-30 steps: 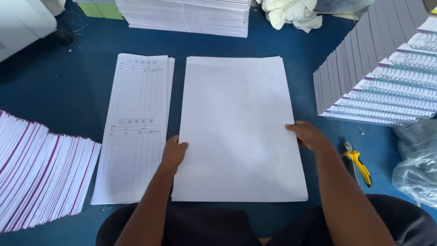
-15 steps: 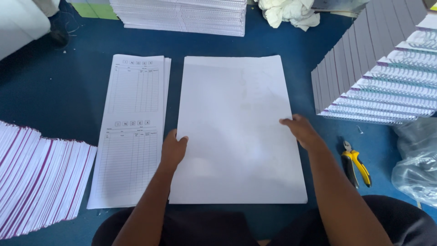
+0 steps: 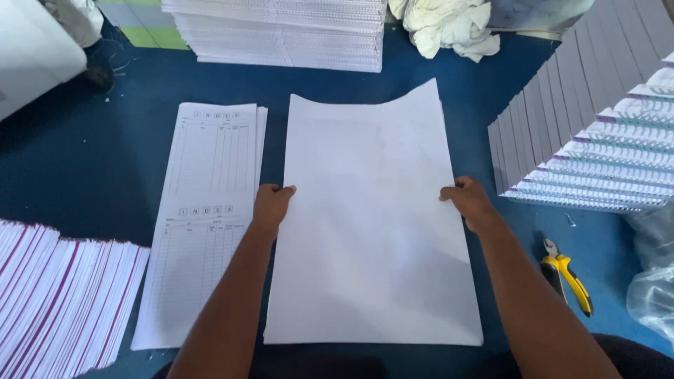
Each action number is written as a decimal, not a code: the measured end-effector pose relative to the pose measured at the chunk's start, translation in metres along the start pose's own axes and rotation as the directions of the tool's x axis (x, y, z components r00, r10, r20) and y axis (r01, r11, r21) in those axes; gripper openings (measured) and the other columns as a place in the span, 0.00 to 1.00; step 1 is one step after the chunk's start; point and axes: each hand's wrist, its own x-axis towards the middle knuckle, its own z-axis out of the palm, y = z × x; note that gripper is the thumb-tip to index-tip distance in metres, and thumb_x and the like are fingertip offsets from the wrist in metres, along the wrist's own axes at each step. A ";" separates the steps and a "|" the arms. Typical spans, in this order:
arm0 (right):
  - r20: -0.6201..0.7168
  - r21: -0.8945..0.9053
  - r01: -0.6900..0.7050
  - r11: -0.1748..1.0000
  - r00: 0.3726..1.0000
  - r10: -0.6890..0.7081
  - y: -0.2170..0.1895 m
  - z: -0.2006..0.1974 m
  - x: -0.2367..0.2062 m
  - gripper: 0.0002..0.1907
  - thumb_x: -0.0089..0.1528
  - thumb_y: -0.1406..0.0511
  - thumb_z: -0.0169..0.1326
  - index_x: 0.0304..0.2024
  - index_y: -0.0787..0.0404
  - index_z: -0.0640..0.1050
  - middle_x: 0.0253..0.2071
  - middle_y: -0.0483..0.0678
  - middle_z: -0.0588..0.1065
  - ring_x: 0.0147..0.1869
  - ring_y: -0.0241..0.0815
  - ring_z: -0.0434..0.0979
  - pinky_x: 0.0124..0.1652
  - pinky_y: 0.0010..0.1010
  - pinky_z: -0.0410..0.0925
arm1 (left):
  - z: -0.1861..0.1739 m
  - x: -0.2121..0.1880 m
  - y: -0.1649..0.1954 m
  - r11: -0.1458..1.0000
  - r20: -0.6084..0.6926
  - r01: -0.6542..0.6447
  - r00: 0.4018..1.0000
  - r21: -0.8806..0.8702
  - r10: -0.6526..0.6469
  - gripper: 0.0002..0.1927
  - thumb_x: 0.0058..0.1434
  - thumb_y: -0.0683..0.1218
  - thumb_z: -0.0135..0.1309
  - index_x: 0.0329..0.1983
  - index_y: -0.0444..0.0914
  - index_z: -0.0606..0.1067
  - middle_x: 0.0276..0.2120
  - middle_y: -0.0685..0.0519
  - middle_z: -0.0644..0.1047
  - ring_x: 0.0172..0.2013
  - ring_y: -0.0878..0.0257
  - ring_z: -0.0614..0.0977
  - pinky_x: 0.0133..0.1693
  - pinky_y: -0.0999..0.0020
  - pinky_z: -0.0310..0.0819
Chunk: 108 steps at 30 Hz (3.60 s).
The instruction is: The person sits on the floor and organizes stacks of printed sheets and notebooks. They pick up a stack of books, then handle loose printed pages, folding and unfolding them to check alignment and content before stacking them neatly.
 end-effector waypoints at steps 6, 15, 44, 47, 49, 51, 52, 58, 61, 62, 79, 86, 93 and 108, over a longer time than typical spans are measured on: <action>0.140 0.126 -0.182 0.975 0.976 0.165 -0.010 0.008 0.003 0.35 0.60 0.58 0.61 0.62 0.74 0.70 0.58 0.63 0.73 0.62 0.54 0.73 0.58 0.42 0.68 | 0.013 0.020 -0.004 0.991 0.050 -0.007 0.999 0.133 0.001 0.22 0.61 0.48 0.57 0.49 0.25 0.77 0.41 0.39 0.81 0.40 0.53 0.81 0.42 0.58 0.75; 0.016 0.085 -0.025 0.996 1.000 0.024 -0.027 0.006 -0.008 0.27 0.64 0.59 0.57 0.59 0.73 0.73 0.52 0.61 0.77 0.52 0.50 0.77 0.48 0.38 0.71 | 0.020 -0.015 0.010 0.958 -0.123 -0.128 0.979 0.256 0.164 0.13 0.67 0.47 0.52 0.40 0.29 0.76 0.35 0.40 0.80 0.35 0.51 0.82 0.40 0.56 0.74; -0.414 0.233 0.805 0.546 0.590 -0.693 -0.146 -0.043 -0.147 0.17 0.71 0.57 0.55 0.50 0.66 0.77 0.42 0.45 0.78 0.43 0.31 0.76 0.42 0.25 0.70 | -0.002 -0.130 0.104 0.597 -0.361 -0.786 0.609 -0.158 0.706 0.14 0.72 0.49 0.50 0.42 0.32 0.76 0.27 0.56 0.71 0.27 0.71 0.68 0.32 0.72 0.65; -0.439 0.127 0.801 0.585 0.574 -0.691 -0.142 -0.041 -0.147 0.17 0.72 0.56 0.54 0.49 0.66 0.77 0.39 0.44 0.77 0.42 0.30 0.75 0.41 0.25 0.68 | 0.001 -0.127 0.097 0.606 -0.353 -0.778 0.620 -0.162 0.701 0.15 0.74 0.50 0.47 0.42 0.32 0.76 0.27 0.57 0.71 0.27 0.72 0.68 0.32 0.72 0.66; -0.445 0.114 0.792 0.600 0.581 -0.682 -0.142 -0.040 -0.147 0.18 0.74 0.56 0.53 0.47 0.66 0.78 0.35 0.45 0.75 0.38 0.31 0.72 0.38 0.26 0.66 | 0.005 -0.123 0.095 0.691 -0.365 -0.716 0.673 -0.104 0.643 0.17 0.75 0.50 0.47 0.38 0.32 0.76 0.24 0.56 0.69 0.25 0.71 0.65 0.30 0.71 0.63; -0.463 0.087 0.832 0.548 0.521 -0.717 -0.143 -0.039 -0.147 0.18 0.75 0.56 0.52 0.48 0.67 0.78 0.38 0.44 0.76 0.42 0.30 0.72 0.42 0.26 0.67 | 0.007 -0.119 0.094 0.661 -0.393 -0.736 0.657 -0.147 0.644 0.16 0.74 0.50 0.45 0.42 0.32 0.76 0.24 0.57 0.69 0.24 0.71 0.64 0.28 0.71 0.62; -0.472 0.072 0.851 0.520 0.488 -0.734 -0.144 -0.040 -0.148 0.18 0.76 0.57 0.51 0.48 0.67 0.78 0.40 0.44 0.77 0.44 0.30 0.72 0.44 0.25 0.67 | 0.009 -0.118 0.093 0.644 -0.406 -0.746 0.648 -0.169 0.644 0.16 0.73 0.50 0.45 0.44 0.33 0.76 0.24 0.58 0.69 0.24 0.72 0.63 0.27 0.71 0.61; -0.486 0.062 0.811 0.581 0.533 -0.692 -0.147 -0.042 -0.155 0.19 0.73 0.57 0.50 0.55 0.66 0.76 0.44 0.45 0.78 0.48 0.31 0.77 0.47 0.26 0.71 | 0.010 -0.116 0.092 0.550 -0.422 -0.809 0.582 -0.208 0.695 0.16 0.75 0.48 0.45 0.51 0.30 0.73 0.32 0.54 0.72 0.32 0.70 0.69 0.37 0.70 0.70; -0.455 0.059 0.765 0.641 0.592 -0.666 -0.142 -0.039 -0.151 0.18 0.72 0.59 0.54 0.54 0.68 0.75 0.45 0.47 0.78 0.47 0.34 0.76 0.46 0.28 0.70 | 0.010 -0.119 0.084 0.611 -0.381 -0.762 0.641 -0.216 0.666 0.16 0.72 0.48 0.46 0.49 0.30 0.74 0.35 0.53 0.76 0.34 0.68 0.76 0.39 0.69 0.73; -0.438 0.086 0.756 0.649 0.613 -0.657 -0.138 -0.039 -0.149 0.17 0.71 0.59 0.54 0.54 0.67 0.75 0.44 0.47 0.77 0.47 0.33 0.76 0.46 0.28 0.70 | 0.010 -0.119 0.081 0.600 -0.383 -0.775 0.625 -0.199 0.680 0.16 0.72 0.48 0.46 0.50 0.30 0.73 0.36 0.52 0.76 0.36 0.68 0.76 0.41 0.69 0.73; -0.426 0.127 0.695 0.708 0.682 -0.594 -0.111 -0.043 -0.128 0.13 0.75 0.62 0.50 0.46 0.68 0.76 0.35 0.44 0.73 0.35 0.30 0.66 0.36 0.27 0.64 | 0.008 -0.109 0.065 0.732 -0.376 -0.680 0.689 -0.038 0.620 0.16 0.75 0.48 0.44 0.31 0.38 0.69 0.20 0.57 0.64 0.22 0.69 0.64 0.26 0.69 0.60; -0.393 0.043 0.599 0.800 0.746 -0.538 -0.122 -0.052 -0.139 0.14 0.73 0.60 0.51 0.51 0.65 0.78 0.37 0.46 0.78 0.36 0.31 0.74 0.39 0.26 0.69 | -0.005 -0.114 0.077 0.850 -0.336 -0.507 0.783 0.141 0.523 0.17 0.73 0.47 0.45 0.27 0.37 0.68 0.18 0.52 0.67 0.20 0.65 0.67 0.26 0.66 0.63; -0.288 0.044 0.444 0.895 0.864 -0.414 -0.095 -0.046 -0.105 0.15 0.69 0.62 0.52 0.51 0.66 0.79 0.36 0.48 0.78 0.36 0.35 0.74 0.37 0.29 0.69 | -0.002 -0.092 0.049 0.926 -0.275 -0.247 0.905 0.284 0.326 0.17 0.72 0.49 0.46 0.29 0.35 0.71 0.23 0.47 0.74 0.25 0.57 0.77 0.34 0.58 0.71; -0.125 -0.156 0.072 0.985 0.988 -0.092 -0.004 -0.018 -0.041 0.18 0.66 0.58 0.55 0.48 0.68 0.79 0.36 0.57 0.77 0.38 0.47 0.74 0.38 0.40 0.68 | 0.026 -0.042 -0.046 0.912 -0.175 -0.025 0.979 0.410 0.105 0.20 0.68 0.51 0.47 0.56 0.33 0.74 0.51 0.39 0.78 0.52 0.43 0.79 0.52 0.51 0.73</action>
